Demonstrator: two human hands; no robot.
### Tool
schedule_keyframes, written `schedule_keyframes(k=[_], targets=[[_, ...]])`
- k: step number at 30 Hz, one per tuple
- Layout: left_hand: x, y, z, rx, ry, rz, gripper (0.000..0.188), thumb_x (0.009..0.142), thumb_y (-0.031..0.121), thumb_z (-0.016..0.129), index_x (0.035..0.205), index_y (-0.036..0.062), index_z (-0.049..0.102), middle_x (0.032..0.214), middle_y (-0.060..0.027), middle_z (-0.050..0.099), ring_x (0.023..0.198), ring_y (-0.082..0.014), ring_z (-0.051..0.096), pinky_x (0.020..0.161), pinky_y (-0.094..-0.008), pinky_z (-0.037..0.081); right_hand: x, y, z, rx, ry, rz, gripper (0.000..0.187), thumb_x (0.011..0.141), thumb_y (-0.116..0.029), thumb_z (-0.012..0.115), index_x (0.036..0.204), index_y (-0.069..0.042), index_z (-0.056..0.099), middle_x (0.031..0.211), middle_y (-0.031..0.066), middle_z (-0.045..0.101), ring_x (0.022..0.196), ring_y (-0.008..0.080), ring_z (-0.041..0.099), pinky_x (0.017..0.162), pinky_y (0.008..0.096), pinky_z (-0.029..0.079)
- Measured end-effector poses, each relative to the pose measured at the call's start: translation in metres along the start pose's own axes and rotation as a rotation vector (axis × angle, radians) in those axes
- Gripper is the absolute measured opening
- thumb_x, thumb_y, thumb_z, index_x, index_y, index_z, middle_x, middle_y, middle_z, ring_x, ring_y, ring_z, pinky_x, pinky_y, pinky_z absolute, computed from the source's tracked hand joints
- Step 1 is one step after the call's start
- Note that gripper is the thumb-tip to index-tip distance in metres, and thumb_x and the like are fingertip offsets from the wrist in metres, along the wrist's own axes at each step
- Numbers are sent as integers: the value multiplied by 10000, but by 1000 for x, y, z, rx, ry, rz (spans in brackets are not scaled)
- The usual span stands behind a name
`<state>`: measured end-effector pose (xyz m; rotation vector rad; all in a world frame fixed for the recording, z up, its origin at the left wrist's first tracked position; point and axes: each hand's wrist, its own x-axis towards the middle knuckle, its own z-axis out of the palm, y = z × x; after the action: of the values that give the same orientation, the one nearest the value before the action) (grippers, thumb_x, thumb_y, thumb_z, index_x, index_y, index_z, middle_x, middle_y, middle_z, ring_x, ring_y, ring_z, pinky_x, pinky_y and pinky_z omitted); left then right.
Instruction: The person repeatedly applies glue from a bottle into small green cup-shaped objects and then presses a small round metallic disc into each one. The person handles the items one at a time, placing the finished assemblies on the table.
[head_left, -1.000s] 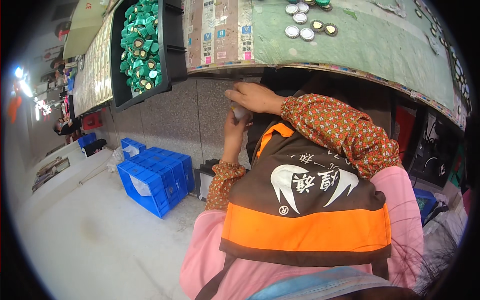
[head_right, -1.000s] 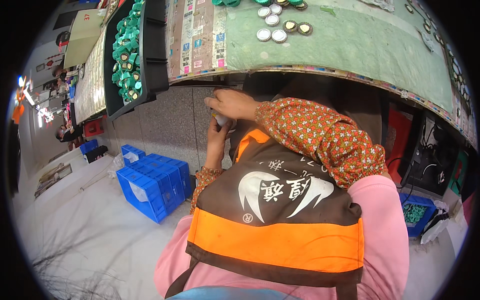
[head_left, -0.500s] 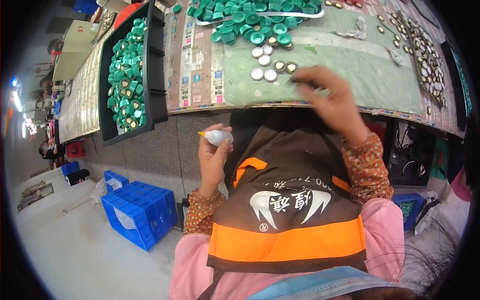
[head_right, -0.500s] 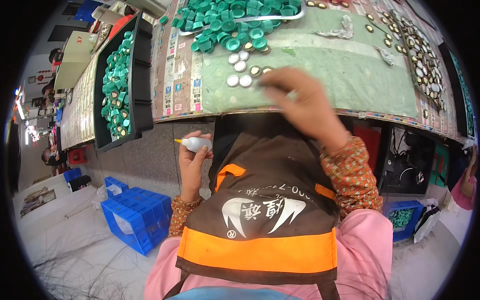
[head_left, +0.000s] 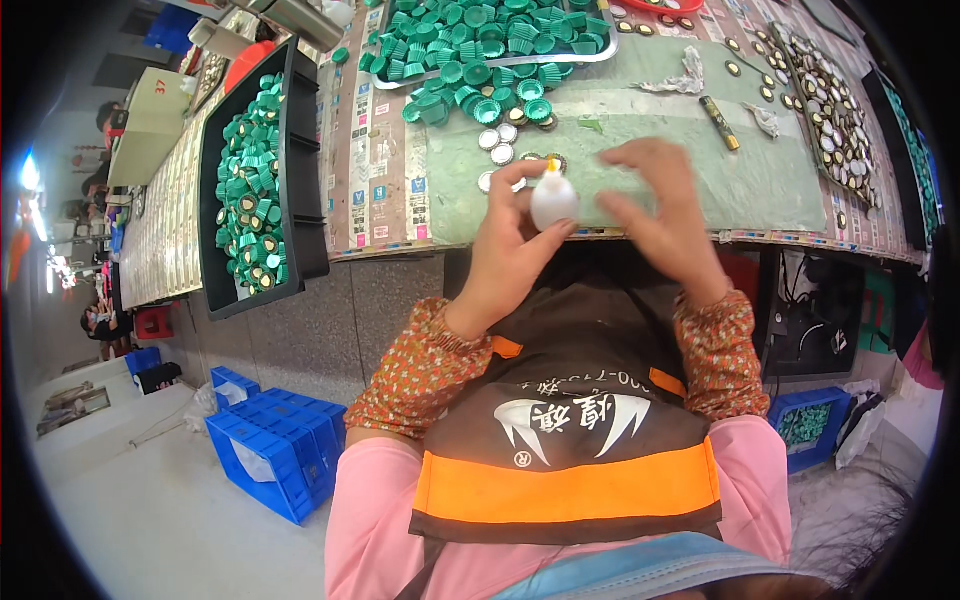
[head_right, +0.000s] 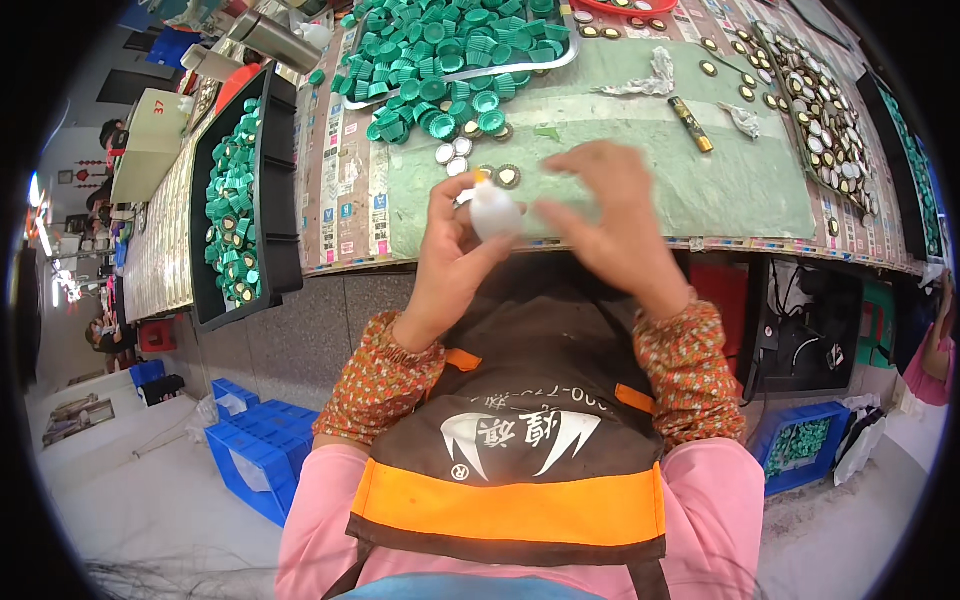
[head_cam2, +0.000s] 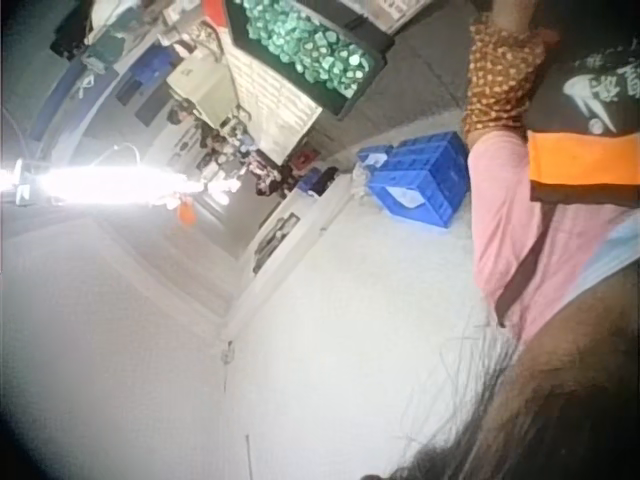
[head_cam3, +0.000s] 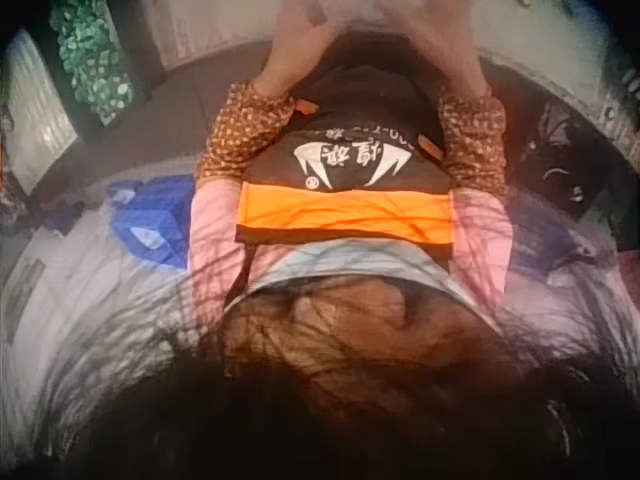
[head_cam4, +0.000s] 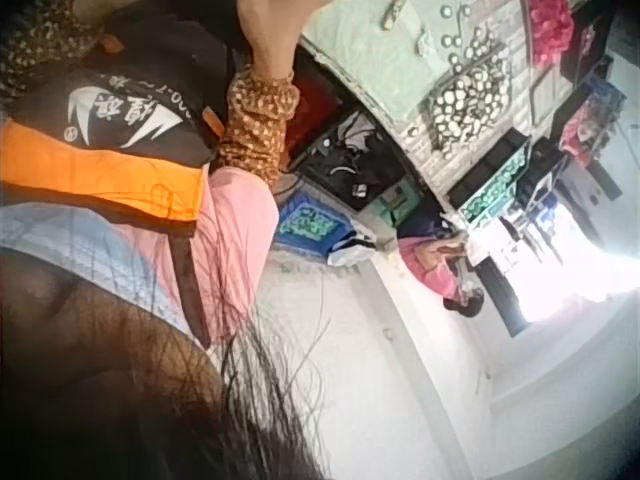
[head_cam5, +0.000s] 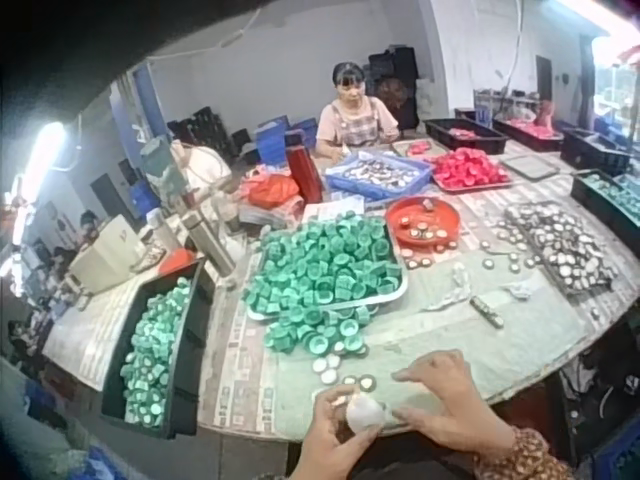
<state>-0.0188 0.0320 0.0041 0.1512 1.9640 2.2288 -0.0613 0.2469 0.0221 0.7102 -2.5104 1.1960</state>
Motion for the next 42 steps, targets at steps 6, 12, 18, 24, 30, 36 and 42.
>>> schedule_keyframes(k=[6, 12, 18, 24, 30, 36, 42], targets=[[24, 12, 16, 78, -154, -26, 568, 900, 42, 701, 1387, 102, 416, 1072, -75, 667, 912, -134, 625, 810, -285, 510, -13, 8, 30, 619, 21, 265, 333, 882, -202, 739, 1149, -33, 637, 1087, 85, 642, 1016, 204, 580, 900, 341, 450], [92, 20, -34, 1134, 128, 457, 217, 907, 148, 670, 1122, 123, 679, 985, -55, 607, 849, -230, 562, 778, -375, 469, -4, 11, 4, 952, 164, 437, 288, 996, -240, 629, 1166, -22, 550, 1066, 85, 683, 918, 144, 661, 782, 284, 498], [115, 17, -30, 1394, 107, 455, 216, 880, 142, 678, 1090, 188, 684, 942, -71, 562, 974, -300, 530, 827, -432, 459, -9, 12, 2, 922, 39, 546, 310, 983, -262, 646, 1148, -21, 541, 1022, 80, 683, 860, 122, 651, 756, 278, 497], [105, 17, -30, 1227, 122, 608, 157, 891, 76, 655, 1047, 87, 640, 987, -52, 609, 919, -250, 579, 793, -383, 475, -3, 12, 20, 765, 84, 492, 349, 914, -183, 721, 1171, -26, 544, 1001, 35, 633, 869, 91, 603, 755, 267, 495], [50, 28, 2, 330, -16, -25, 175, 945, 23, 573, 1118, 55, 565, 977, -29, 666, 722, -74, 597, 629, -231, 472, 8, -9, 34, 831, 121, 423, 394, 863, -132, 772, 1170, -36, 545, 1008, 29, 605, 907, 87, 591, 749, 259, 511], [18, 19, -13, -229, -225, -336, 399, 1027, 185, 537, 1385, 54, 421, 1086, -138, 642, 899, -180, 684, 690, -285, 608, 2, -14, 31, 1045, -28, 555, 383, 863, -115, 765, 1156, -9, 543, 975, 55, 622, 822, 93, 636, 646, 254, 550], [0, 2, -23, -582, -251, -501, 427, 1025, 293, 565, 1359, 61, 437, 1151, -198, 632, 993, -238, 685, 767, -335, 628, 0, -15, 28, 979, -223, 653, 373, 864, -114, 750, 1147, 13, 542, 894, 67, 631, 691, 88, 637, 599, 258, 539]])
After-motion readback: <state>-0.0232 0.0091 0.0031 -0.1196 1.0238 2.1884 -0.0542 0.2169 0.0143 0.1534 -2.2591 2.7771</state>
